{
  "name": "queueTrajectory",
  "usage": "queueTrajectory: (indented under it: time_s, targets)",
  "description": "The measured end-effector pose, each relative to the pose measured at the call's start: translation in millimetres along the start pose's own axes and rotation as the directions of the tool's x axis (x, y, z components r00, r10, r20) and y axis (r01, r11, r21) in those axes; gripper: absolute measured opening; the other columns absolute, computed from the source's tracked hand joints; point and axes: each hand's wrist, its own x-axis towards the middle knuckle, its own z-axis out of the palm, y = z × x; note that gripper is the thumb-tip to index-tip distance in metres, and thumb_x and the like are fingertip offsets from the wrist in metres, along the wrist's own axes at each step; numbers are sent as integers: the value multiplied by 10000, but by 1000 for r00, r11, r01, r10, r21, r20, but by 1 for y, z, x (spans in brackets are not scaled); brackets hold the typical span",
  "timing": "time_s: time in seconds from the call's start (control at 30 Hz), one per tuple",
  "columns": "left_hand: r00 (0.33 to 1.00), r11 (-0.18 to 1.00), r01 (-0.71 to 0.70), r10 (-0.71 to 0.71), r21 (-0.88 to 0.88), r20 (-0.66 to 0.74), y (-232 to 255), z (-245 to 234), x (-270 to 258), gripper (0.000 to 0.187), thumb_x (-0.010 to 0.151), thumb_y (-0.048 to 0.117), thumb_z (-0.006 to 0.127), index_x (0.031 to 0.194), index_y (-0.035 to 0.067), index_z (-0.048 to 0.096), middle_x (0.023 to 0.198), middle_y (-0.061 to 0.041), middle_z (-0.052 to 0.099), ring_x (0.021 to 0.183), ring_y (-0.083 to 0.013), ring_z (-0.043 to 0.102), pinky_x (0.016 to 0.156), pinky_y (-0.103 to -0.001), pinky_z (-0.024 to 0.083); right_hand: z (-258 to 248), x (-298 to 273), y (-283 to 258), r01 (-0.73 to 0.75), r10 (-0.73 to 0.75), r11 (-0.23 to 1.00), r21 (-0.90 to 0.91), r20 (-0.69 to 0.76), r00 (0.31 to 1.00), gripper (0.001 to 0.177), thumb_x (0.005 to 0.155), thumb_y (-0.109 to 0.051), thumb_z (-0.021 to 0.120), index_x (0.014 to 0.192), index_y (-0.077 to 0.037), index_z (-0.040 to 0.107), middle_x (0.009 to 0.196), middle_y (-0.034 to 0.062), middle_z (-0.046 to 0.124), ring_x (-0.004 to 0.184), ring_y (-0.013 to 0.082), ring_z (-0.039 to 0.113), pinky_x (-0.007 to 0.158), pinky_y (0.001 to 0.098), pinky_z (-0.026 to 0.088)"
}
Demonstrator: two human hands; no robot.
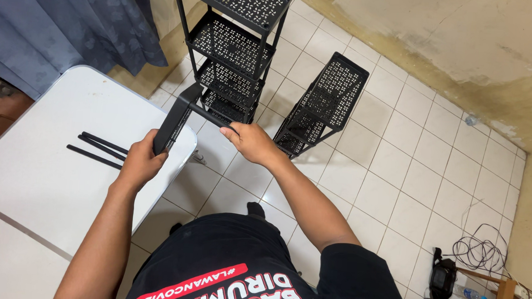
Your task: The person assembles a black perforated metal shelving unit by inserting vertical poles into the corner holes of the shelves. They handle multiple shelves and poles, aligning and securing them to build the frame.
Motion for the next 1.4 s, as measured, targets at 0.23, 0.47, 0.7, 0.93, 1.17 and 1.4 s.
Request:
queueTrajectory:
  time_s: [0.23, 0.47, 0.7, 0.93, 1.17, 1.4]
  targets:
    - [1000, 999, -16, 16, -36, -7, 1, -7, 2, 269, 887, 78, 677, 1148, 78, 615, 705, -153, 641, 649, -266, 625, 649, -398, 490, -35, 4, 0, -426, 133, 730, 534, 500, 856, 514, 1004, -563, 469, 913, -98, 667, 529, -36, 442, 417, 74, 374, 386, 265, 311]
    - [1000, 999, -10, 10, -33, -9, 5, -4, 4, 284, 879, 67, 671, 1157, 76, 613, 708, -163, 649, 647, -271, 634, 660, -406, 493, -21, 6, 10, -174, 62, 871, 458, 250, 966, 569, 1048, -559, 503, 784, -75, 642, 534, -43, 446, 455, 73, 382, 433, 266, 337]
    - [996, 997, -66, 64, -34, -57, 2, -5, 8, 278, 883, 90, 680, 1152, 71, 611, 715, -162, 651, 655, -278, 651, 653, -408, 498, -7, -6, -5, 0, -37, 989, -150, -246, 969, 511, 988, -555, 576, 801, -89, 669, 525, 43, 558, 476, 202, 518, 502, 378, 438]
    - [996, 997, -75, 75, 9, -39, -4, -5, 10, 295, 867, 73, 677, 1156, 84, 619, 697, -155, 658, 641, -273, 659, 645, -405, 503, -31, 0, 10, -355, 156, 781, 514, 390, 908, 602, 1015, -605, 423, 917, -64, 669, 530, -34, 479, 414, 75, 403, 383, 263, 337]
    - [997, 996, -71, 72, 48, -21, -7, -5, 3, 323, 851, 53, 678, 1166, 100, 630, 702, -153, 668, 654, -277, 670, 651, -403, 509, -15, -6, 33, -430, 94, 648, 629, 495, 864, 632, 997, -637, 487, 830, -38, 606, 527, -64, 366, 406, 43, 263, 358, 237, 197]
    - [990, 992, -126, 126, 11, -62, -6, -15, 1, 307, 827, 25, 636, 1126, 90, 614, 709, -120, 674, 649, -244, 673, 649, -385, 515, 13, -3, 25, -149, 94, 838, 525, 130, 987, 636, 998, -629, 522, 722, -69, 640, 529, -48, 463, 465, 72, 402, 442, 253, 354]
